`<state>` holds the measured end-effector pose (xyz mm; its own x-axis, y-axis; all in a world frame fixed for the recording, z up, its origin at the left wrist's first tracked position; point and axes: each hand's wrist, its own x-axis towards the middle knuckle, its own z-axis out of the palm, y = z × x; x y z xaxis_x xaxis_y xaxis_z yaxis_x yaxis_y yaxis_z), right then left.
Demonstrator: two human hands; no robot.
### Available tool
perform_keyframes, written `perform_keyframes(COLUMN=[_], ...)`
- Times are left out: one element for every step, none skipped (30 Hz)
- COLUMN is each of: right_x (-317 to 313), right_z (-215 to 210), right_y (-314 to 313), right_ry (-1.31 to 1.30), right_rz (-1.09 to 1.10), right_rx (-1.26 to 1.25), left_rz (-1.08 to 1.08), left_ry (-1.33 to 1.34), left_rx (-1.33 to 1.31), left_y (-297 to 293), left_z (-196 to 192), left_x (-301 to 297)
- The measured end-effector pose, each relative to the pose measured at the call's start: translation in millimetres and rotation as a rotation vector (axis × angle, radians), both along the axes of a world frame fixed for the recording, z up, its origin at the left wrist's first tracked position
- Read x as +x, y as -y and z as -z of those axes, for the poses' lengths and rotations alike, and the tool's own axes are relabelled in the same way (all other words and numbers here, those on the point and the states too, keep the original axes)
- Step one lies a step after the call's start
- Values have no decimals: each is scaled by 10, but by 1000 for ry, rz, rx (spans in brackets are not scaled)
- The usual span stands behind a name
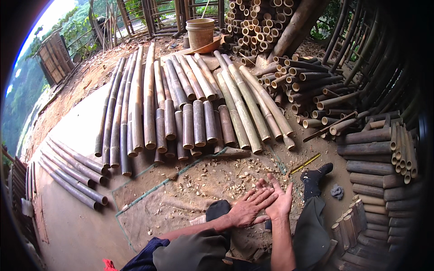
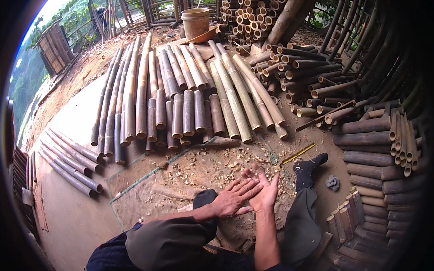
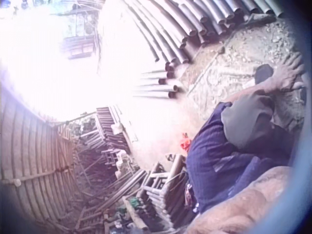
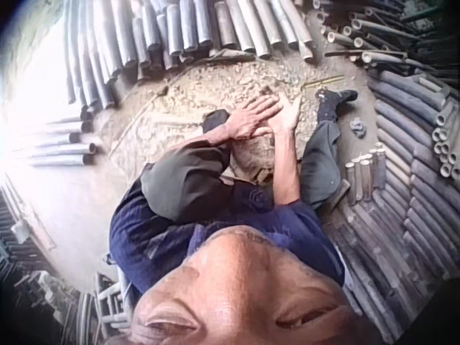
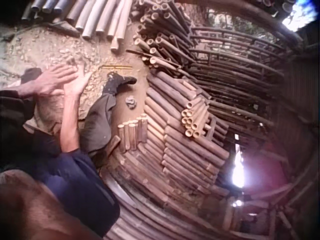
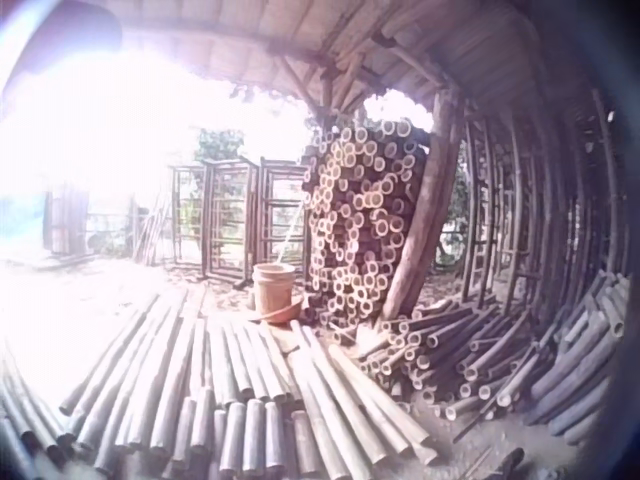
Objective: The person sits on the ground and uses a knife to sharpen the end of a bamboo pole. They repeatedly scrape the knife along the bamboo to create a tapered point, then place the finished piece into a pile of similar poles.
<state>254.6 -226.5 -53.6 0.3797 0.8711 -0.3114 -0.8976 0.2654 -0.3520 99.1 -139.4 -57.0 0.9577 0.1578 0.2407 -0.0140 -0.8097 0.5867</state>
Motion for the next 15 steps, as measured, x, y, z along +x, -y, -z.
perform_keyframes(right_x=[45,118,280,411,469,460,453,343,252,165,105,38,-9,-72,-116], right_z=[-6,-69,-37,40,129,239,313,327,335,356,502,583,647,675,676], right_y=[-22,21,114,201,227,220,235,135,47,-44,-199,-367,-499,-677,-848], right_ry=[132,233,353,474,530,585,637,616,710,802,961,1124,1178,1227,1333], right_rz=[44,104,161,218,187,143,105,74,22,-34,-83,-125,-167,-213,-251], right_rx=[-62,-254,-398,-541,-601,-661,-733,-754,-739,-720,-722,-720,-674,-636,-609], left_rz=[1,23,-75,-280,-415,-630,-850,-1074,-1247,-1366,-1532,-1642,-1750,-1797,-1837], left_ry=[-65,-121,-166,-59,6,179,209,207,180,142,74,32,-11,-53,-96], left_rx=[-16,-42,-314,-375,-559,-405,-389,-326,-355,-344,-245,-191,-136,-82,-26], left_y=[-112,-165,-234,-265,-390,-554,-726,-902,-1083,-1273,-1434,-1593,-1725,-1816,-1892], left_z=[221,352,336,405,340,563,634,792,879,1030,1134,1246,1358,1413,1429], left_x=[-82,-125,-208,-317,-486,-692,-861,-1091,-1288,-1541,-1838,-2124,-2385,-2591,-2752])
